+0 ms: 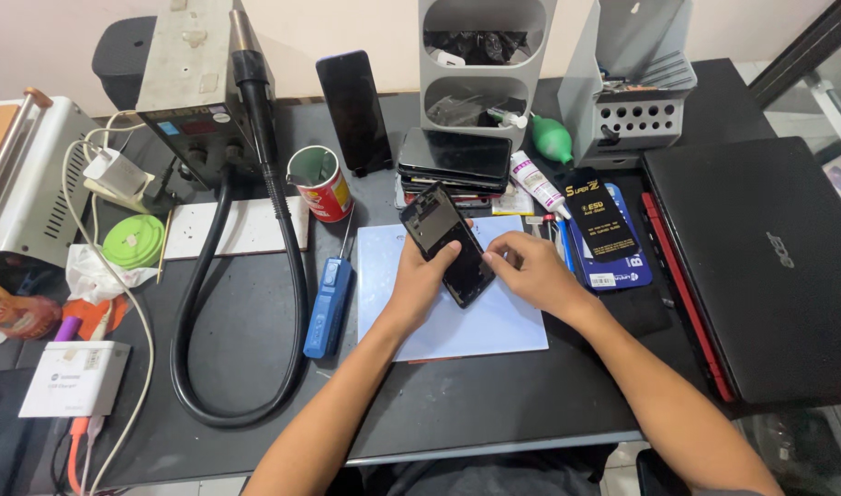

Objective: The person disassembles a smartphone, removes the battery, and cleans the screen with a cloth. They then reassemble the device and apply a protective film to the screen.

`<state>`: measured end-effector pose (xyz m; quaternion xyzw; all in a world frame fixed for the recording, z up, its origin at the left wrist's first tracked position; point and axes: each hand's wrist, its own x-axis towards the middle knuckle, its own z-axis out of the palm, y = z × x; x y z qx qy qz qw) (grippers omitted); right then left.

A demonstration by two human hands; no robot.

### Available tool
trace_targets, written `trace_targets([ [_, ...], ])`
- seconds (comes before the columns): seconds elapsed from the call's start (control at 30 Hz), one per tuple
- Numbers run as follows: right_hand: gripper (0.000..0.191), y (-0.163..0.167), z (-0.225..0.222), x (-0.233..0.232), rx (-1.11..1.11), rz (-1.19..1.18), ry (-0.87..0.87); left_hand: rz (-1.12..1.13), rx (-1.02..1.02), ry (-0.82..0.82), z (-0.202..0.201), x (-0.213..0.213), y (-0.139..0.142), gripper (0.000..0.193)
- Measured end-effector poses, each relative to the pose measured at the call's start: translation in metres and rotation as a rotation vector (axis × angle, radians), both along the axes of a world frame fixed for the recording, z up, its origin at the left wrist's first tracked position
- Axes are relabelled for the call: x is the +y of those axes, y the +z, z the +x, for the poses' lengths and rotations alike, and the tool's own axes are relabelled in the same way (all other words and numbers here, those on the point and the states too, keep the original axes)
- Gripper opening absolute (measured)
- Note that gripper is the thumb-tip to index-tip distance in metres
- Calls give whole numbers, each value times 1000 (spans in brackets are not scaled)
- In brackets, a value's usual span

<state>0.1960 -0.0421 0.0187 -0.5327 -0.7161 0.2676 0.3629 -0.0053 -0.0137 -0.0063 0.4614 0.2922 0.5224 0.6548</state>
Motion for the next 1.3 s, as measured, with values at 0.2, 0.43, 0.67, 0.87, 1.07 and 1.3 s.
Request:
trace_targets([
  [0.2, 10, 1, -13, -9, -266, 271, -22, 62, 90, 95, 4, -1, -9, 42],
  [0.43, 11, -3, -20, -11, -356, 327, -34, 145, 195, 166, 5, -9, -8, 39],
  [0.67, 15, -17, -8, -3, -297, 256, -117, 71, 161, 166, 2, -4, -5, 40],
  [0.87, 14, -3, 36, 9, -284, 230, -284, -43, 0, 111, -2, -3, 7, 38],
  [1.07, 22, 11, 38, 6, -388, 133, -331, -233, -97, -34, -8, -7, 30, 39],
  [1.3, 19, 11, 19, -3, -17, 36, -223, -199, -143, -161, -4, -12, 34, 40],
])
